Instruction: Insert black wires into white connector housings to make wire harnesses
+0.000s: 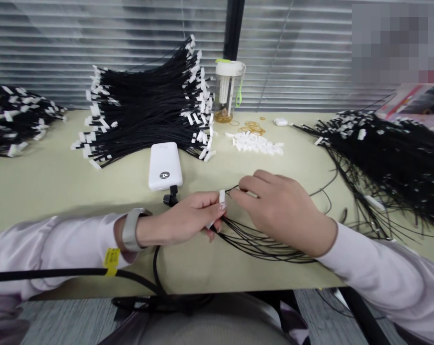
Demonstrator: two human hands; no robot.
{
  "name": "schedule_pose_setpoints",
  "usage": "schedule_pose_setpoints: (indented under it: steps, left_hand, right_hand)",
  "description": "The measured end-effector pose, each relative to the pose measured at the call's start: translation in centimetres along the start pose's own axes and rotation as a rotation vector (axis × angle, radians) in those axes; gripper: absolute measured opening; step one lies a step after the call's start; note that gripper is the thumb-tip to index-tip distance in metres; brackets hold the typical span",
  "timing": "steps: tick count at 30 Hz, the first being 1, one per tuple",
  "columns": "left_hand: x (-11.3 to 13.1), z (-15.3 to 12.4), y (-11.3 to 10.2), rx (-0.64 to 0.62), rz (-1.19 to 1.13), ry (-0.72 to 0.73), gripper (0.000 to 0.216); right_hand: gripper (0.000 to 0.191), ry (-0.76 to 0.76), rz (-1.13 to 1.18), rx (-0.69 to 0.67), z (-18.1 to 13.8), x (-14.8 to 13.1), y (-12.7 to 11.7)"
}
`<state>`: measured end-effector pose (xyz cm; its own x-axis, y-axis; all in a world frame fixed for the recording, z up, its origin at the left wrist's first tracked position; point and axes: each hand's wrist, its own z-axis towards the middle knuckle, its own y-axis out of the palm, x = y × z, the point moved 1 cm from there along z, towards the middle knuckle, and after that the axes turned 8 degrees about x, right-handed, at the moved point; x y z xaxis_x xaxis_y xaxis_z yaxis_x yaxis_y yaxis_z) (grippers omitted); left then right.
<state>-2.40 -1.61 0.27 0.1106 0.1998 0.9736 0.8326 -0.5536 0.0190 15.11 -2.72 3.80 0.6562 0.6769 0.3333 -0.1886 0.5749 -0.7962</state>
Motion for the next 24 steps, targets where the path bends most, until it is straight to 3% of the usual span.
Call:
schedule_pose_setpoints:
  steps: [3, 5, 8, 12, 24]
  left_hand:
    - [-0.2, 0.2, -0.1, 0.063, -0.086, -0.006, 0.027]
    - [-0.3, 0.3, -0.1, 0.094, -0.141, -0.007, 0.027]
    - [-0.3, 0.4, -0.1, 0.113, -0.202, 0.002, 0.023]
    - [-0.4, 0.4, -0.1, 0.135, -0.247, 0.001, 0.019]
    - [-0.5, 0.4, -0.2, 0.134, -0.206, 0.010, 0.020]
  right_hand:
    - [0.016, 0.095, 0.114, 0.169, 0.0, 0.4, -1.0]
    - [0.015, 0.151, 0.276, 0.181, -0.1, 0.6, -1.6]
    - [0.015, 0.180, 0.491, 0.018, -0.3, 0.5, -1.9]
    - [0.017, 0.221, 0.522, -0.159, -0.3, 0.4, -1.5]
    - [0.019, 0.234, 0.510, -0.313, -0.2, 0.1, 0.0]
